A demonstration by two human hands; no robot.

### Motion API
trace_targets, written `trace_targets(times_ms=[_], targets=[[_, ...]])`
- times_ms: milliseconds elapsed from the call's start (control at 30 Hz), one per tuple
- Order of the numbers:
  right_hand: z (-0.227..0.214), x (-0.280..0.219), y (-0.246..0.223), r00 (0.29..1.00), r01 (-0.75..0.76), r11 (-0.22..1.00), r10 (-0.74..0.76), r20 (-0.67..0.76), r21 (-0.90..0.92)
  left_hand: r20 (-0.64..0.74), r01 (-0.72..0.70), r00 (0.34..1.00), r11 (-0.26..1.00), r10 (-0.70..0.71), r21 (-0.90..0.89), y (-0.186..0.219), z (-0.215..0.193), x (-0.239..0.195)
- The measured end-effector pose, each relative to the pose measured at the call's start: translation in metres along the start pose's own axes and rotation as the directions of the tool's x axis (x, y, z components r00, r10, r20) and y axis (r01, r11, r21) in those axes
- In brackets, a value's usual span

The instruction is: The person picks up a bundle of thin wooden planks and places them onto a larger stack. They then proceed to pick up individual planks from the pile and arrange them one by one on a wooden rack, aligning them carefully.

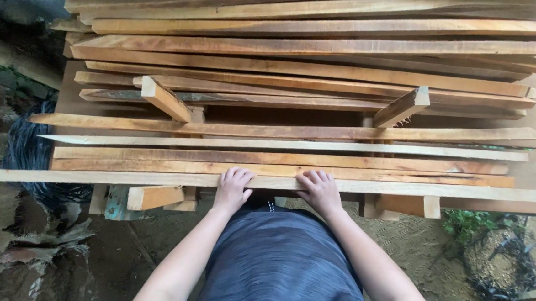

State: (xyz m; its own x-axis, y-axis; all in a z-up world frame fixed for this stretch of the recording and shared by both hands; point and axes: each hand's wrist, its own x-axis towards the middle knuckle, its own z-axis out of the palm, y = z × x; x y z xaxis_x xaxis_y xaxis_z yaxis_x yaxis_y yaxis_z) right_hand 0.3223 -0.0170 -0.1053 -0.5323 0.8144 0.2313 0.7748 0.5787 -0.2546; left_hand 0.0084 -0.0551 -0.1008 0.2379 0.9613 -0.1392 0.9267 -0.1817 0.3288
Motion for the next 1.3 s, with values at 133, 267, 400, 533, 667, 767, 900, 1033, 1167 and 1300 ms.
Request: trace_targets(times_ms=[133,267,400,533,667,767,900,1033,1167,1300], targets=[[-0.012,0.011,-0.010,0.999,-0.040,0.999,0.040,-0.035,0.022,-0.002,0.014,1.000,1.000,-0.014,0.002,0.002,-0.007,0.003],[-0.033,0.018,-0.020,0.992,-0.129,0.986,0.127,0.024,0.108,0.054,0.036,0.998,0.999,-0.035,-0.017,0.006,-0.014,0.008],[-0.022,0.015,-0.016,0.992,-0.121,0.987,0.118,0.033,0.107,0.107,0.031,0.994,1.000,-0.030,-0.001,0.003,-0.013,0.013],[-0.024,0.016,-0.017,0.991,-0.129,0.988,0.127,0.032,0.082,0.155,0.039,0.987,0.999,-0.037,-0.008,0.003,-0.014,0.021],[-0.014,0.023,-0.013,0.963,-0.268,0.940,0.269,0.028,0.211,0.249,0.024,0.968,0.996,-0.044,0.084,0.013,-0.022,0.032],[0.012,0.032,0.011,0.951,-0.284,0.942,0.301,-0.076,0.179,0.286,-0.026,0.958,0.991,-0.012,0.130,0.025,-0.035,0.048],[-0.011,0.070,0.019,0.952,-0.240,0.970,0.243,-0.188,0.041,0.405,-0.111,0.914,0.973,0.020,0.204,0.027,-0.035,0.065],[-0.010,0.103,0.043,0.952,-0.296,0.955,0.295,-0.076,-0.007,0.450,0.010,0.891,0.993,-0.062,0.117,0.026,-0.056,0.087],[-0.005,0.142,0.066,0.816,-0.444,0.895,0.421,0.395,-0.037,0.119,0.039,0.992,0.999,-0.040,0.010,0.003,-0.053,0.113],[0.010,0.167,0.084,0.645,-0.411,0.901,0.394,0.655,-0.137,0.159,0.115,0.980,0.992,-0.122,0.051,-0.024,-0.065,0.142]])
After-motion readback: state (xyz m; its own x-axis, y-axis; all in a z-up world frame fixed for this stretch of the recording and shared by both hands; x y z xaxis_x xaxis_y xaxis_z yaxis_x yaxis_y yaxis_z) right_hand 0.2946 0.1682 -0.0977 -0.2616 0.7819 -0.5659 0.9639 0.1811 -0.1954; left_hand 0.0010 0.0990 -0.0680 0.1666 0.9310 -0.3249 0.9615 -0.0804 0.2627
